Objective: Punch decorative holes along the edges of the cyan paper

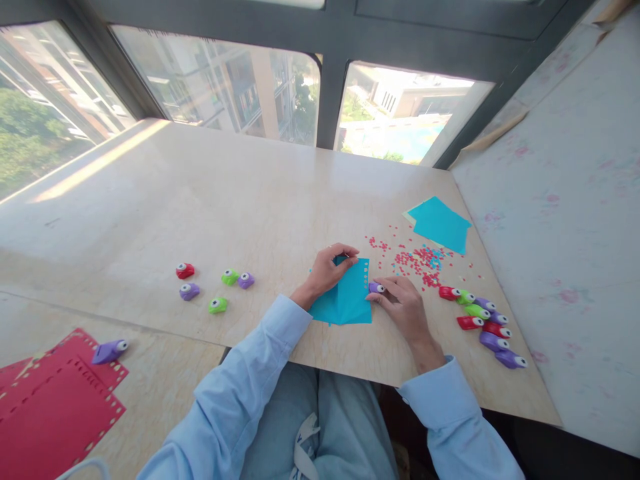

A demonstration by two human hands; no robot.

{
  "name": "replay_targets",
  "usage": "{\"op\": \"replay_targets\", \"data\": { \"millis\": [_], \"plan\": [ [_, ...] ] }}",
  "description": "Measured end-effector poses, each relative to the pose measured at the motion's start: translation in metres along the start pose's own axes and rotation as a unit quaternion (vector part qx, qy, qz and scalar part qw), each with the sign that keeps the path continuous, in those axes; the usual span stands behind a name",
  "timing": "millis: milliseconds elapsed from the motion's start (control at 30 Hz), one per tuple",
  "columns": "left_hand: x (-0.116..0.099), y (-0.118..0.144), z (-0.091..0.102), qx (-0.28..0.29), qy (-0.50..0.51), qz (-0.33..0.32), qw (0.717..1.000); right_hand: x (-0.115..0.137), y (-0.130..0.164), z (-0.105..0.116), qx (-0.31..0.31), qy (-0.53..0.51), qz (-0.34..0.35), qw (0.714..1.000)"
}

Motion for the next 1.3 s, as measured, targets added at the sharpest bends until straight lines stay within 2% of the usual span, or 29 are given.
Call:
{"op": "replay_targets", "data": {
  "millis": [333, 700, 1033, 1300],
  "plan": [
    [0.0066, -0.0037, -0.0027, -0.006, -0.029, 0.005, 1.0, -0.0042, 0.0006, -0.0019, 0.026, -0.009, 0.022, 0.999],
    [0.0086, -0.0036, -0.0047, 0.001, -0.042, 0.016, 0.999, -0.0046, 0.0001, -0.0029, 0.039, -0.008, 0.012, 0.999],
    [0.0079, -0.0058, -0.0014, 0.001, -0.008, 0.032, 0.999, -0.0065, -0.0003, -0.0036, 0.015, -0.037, -0.004, 0.999],
    [0.0104, -0.0059, -0.0031, 0.005, -0.018, 0.031, 0.999, -0.007, -0.0007, -0.0018, 0.031, -0.053, -0.023, 0.998]
  ]
}}
Point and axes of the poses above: each hand's wrist, its own y-axis away from the middle knuckle, its own z-axis out of the back of the hand, x = y × z, the point moved 2 cm from there along -y, towards the middle knuckle, and after that the axes turned 5 degrees about z, right-handed, at the moved point
